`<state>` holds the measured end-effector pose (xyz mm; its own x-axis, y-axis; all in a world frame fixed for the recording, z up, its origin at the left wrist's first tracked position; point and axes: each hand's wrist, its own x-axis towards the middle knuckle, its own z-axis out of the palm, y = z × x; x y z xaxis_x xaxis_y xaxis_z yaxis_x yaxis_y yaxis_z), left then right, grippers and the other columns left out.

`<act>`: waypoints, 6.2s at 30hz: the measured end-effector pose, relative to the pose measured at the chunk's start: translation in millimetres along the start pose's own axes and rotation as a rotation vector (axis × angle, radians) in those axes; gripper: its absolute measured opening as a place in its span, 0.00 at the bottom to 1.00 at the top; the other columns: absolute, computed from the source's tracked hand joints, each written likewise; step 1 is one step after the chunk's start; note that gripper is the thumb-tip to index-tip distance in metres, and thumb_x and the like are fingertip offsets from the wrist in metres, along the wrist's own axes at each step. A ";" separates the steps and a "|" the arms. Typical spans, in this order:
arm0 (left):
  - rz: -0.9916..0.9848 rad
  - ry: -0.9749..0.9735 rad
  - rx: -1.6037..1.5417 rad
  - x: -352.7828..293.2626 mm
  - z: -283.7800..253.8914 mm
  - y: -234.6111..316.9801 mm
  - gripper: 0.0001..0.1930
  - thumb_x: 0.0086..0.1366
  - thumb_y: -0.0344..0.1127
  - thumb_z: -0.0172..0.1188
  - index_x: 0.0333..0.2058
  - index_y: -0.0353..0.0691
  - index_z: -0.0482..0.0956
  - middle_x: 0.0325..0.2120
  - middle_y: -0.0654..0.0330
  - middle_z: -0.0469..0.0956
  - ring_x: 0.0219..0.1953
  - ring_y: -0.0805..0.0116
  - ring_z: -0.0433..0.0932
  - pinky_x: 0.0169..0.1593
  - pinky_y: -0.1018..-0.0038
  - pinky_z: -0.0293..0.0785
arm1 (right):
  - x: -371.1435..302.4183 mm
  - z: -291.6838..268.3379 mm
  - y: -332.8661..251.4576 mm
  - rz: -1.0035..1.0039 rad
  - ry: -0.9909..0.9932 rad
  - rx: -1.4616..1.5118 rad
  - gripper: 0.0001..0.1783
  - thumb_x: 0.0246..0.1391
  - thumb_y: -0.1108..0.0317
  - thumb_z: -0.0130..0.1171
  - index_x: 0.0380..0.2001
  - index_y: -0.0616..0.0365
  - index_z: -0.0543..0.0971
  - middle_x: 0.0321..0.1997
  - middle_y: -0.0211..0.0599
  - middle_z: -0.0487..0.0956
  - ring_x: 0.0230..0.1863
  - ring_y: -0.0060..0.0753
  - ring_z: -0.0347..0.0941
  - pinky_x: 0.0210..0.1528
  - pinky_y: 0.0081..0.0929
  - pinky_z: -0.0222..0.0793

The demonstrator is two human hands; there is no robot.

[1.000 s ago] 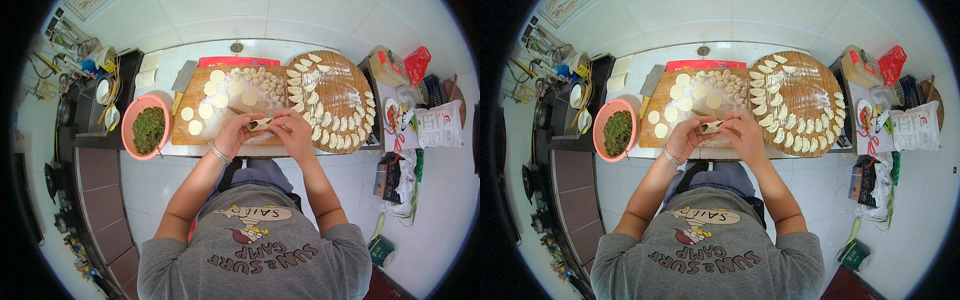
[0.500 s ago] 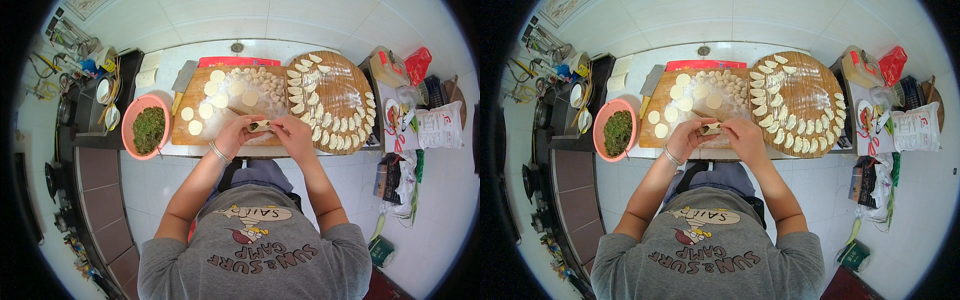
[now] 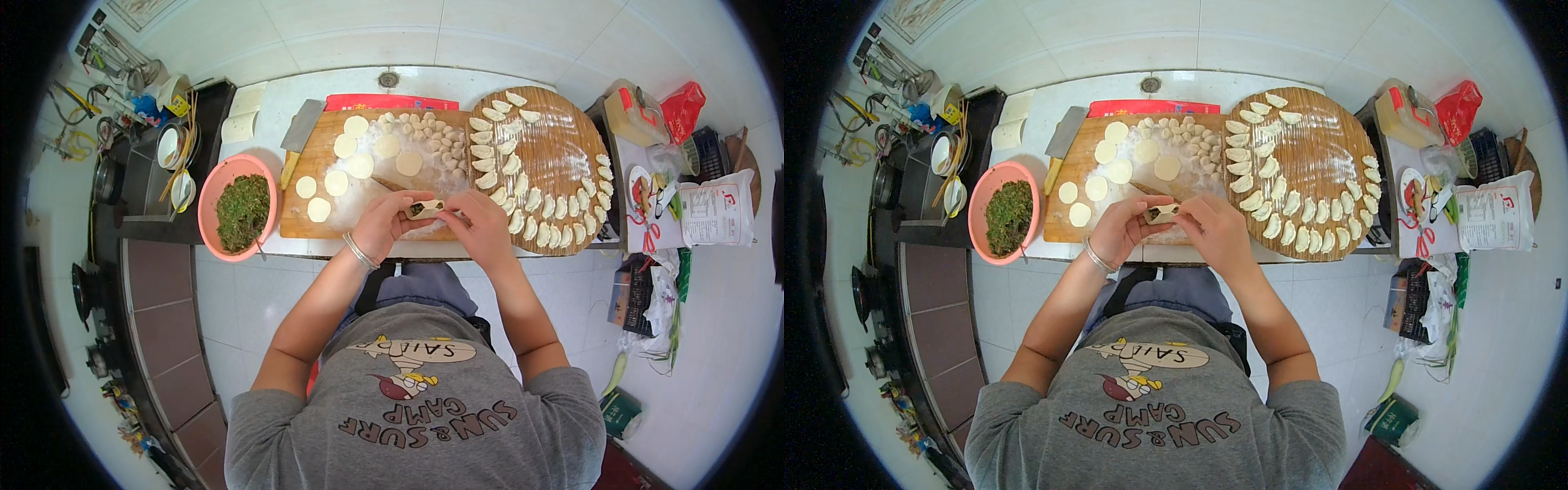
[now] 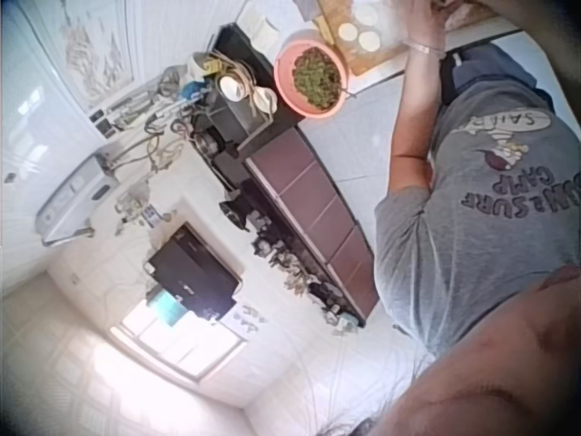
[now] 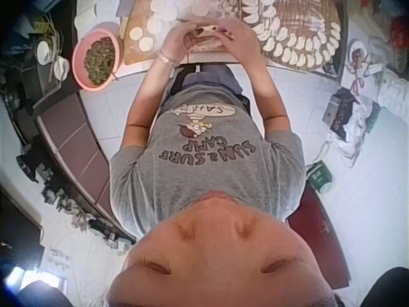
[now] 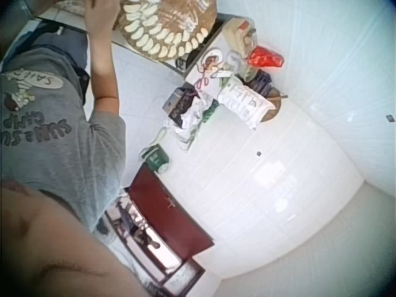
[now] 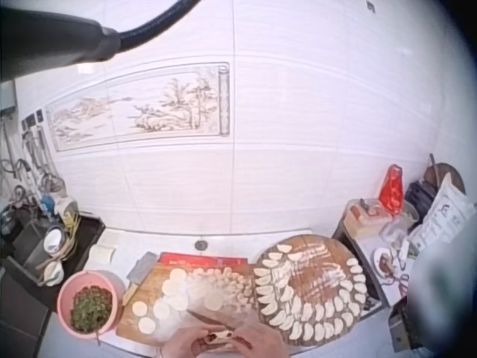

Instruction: The person rolls small dough balls into flat circular wrappers using a wooden rolling pin on a floured board. They then scoop a green vegetable filling onto each wrapper, fold the dough in half, and pinch the edges to seal the dumplings. The finished dumplings are placed in rows on a large bamboo tray.

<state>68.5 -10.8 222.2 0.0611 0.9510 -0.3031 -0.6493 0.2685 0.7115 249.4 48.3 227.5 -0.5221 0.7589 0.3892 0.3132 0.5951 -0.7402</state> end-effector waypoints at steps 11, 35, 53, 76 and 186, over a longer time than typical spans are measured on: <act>-0.009 0.028 0.049 -0.2 3.2 -2.2 0.19 0.65 0.32 0.43 0.49 0.25 0.72 0.40 0.55 0.76 0.36 0.73 0.75 0.55 0.62 0.74 | 0.4 -1.0 -4.2 -0.011 -0.007 -0.032 0.07 0.44 0.73 0.64 0.28 0.57 0.77 0.27 0.36 0.74 0.28 0.40 0.74 0.29 0.32 0.69; 0.005 -0.014 0.139 -2.2 -0.8 -3.9 0.18 0.64 0.30 0.45 0.48 0.24 0.72 0.45 0.51 0.74 0.47 0.65 0.76 0.57 0.64 0.72 | 0.2 -4.0 -4.7 0.197 -0.034 0.168 0.07 0.44 0.76 0.64 0.30 0.61 0.80 0.26 0.38 0.79 0.26 0.34 0.76 0.30 0.25 0.71; 0.000 -0.018 0.117 -1.3 -6.2 -2.9 0.19 0.65 0.32 0.44 0.49 0.25 0.72 0.48 0.49 0.74 0.50 0.62 0.74 0.57 0.60 0.71 | 3.1 0.7 -0.9 -0.083 0.011 0.024 0.08 0.45 0.73 0.64 0.31 0.58 0.78 0.30 0.37 0.77 0.31 0.40 0.75 0.33 0.31 0.71; -0.041 -0.001 0.226 -0.5 -6.5 -2.4 0.19 0.64 0.31 0.46 0.49 0.23 0.72 0.49 0.47 0.73 0.50 0.62 0.74 0.56 0.63 0.72 | 7.5 1.6 5.0 -0.174 -0.068 -0.087 0.05 0.45 0.74 0.62 0.29 0.56 0.78 0.28 0.34 0.75 0.31 0.38 0.74 0.31 0.31 0.71; -0.116 -0.067 -0.045 13.2 4.1 -25.9 0.25 0.71 0.50 0.30 0.52 0.39 0.68 0.39 0.63 0.72 0.32 0.72 0.68 0.48 0.68 0.69 | 24.6 -5.4 6.3 -0.433 -0.112 -0.160 0.17 0.32 0.73 0.64 0.32 0.58 0.78 0.31 0.34 0.75 0.33 0.38 0.74 0.34 0.30 0.71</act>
<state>89.2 -4.5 202.3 0.1875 0.9223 -0.3380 -0.6684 0.3719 0.6441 242.9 72.1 235.4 -0.7113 0.4037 0.5754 0.1610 0.8904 -0.4257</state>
